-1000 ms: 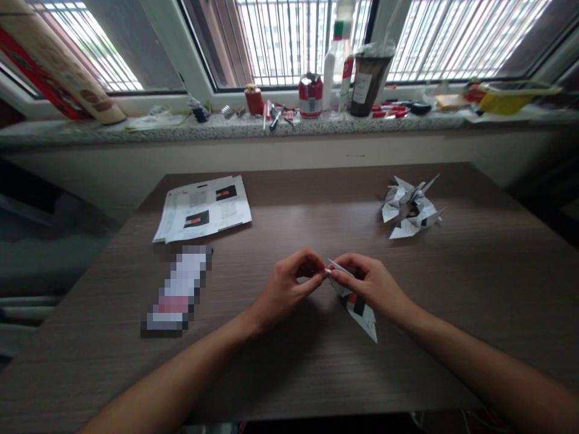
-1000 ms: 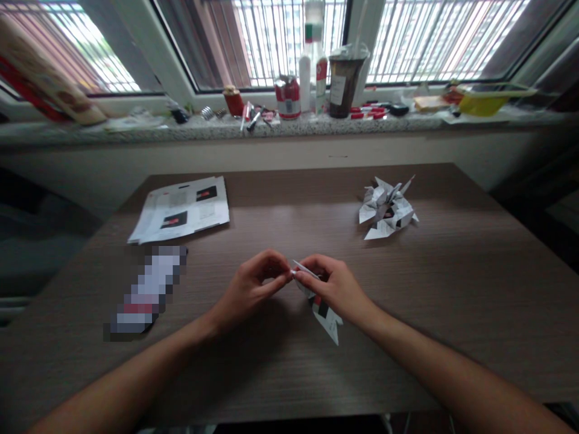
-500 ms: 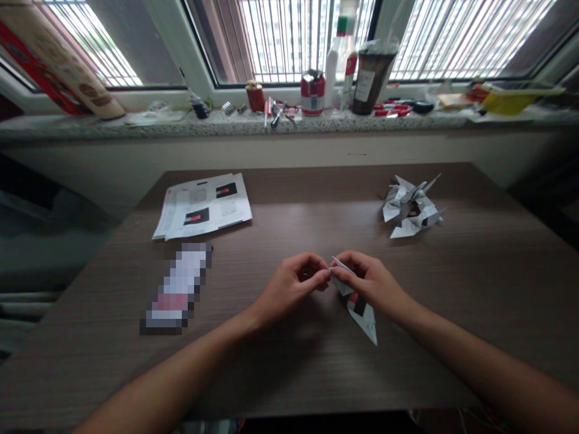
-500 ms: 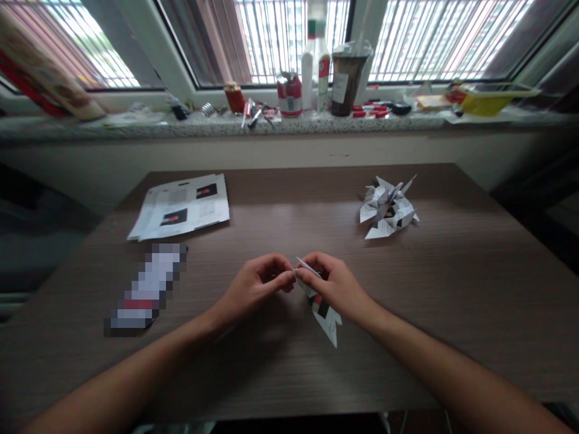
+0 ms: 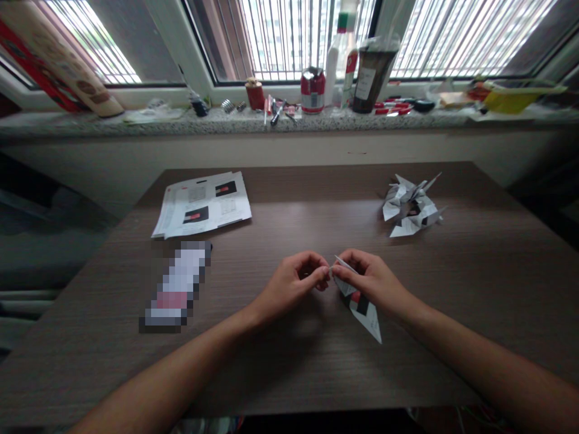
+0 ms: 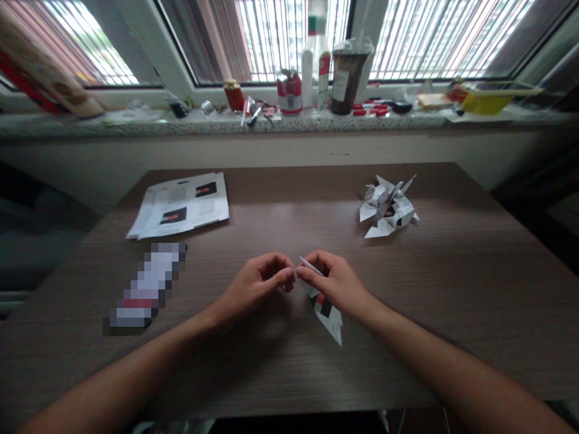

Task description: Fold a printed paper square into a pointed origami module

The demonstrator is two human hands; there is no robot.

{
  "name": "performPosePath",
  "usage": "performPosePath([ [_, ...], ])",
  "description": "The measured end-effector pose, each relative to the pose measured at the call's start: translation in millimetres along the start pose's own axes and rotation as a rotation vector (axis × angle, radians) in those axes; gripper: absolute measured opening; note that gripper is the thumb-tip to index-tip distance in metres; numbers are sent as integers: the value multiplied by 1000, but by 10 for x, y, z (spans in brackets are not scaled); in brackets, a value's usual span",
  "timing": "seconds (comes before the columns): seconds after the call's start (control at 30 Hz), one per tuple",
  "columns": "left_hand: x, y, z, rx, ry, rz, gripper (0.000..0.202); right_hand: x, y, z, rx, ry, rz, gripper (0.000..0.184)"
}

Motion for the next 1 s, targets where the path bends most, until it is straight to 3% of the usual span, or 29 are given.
performPosePath([
  [0.37, -40, 7, 33, 12, -5, 42, 21, 23, 37, 35, -29, 77, -25, 29],
  [0.67, -15, 33, -16, 3, -8, 35, 22, -22, 33, 55, -13, 4, 0, 36],
  [1.0, -47, 41, -29, 15, 55, 52, 25, -41, 74, 4, -33, -53, 21, 33],
])
Point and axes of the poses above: each hand's wrist, its own y-axis towards the middle knuckle, its own x-axis out of the palm, z = x × y, the point moved 10 cm from there along y, towards the middle knuckle, and after that the axes turned 11 degrees about -x, right-handed, at the moved point
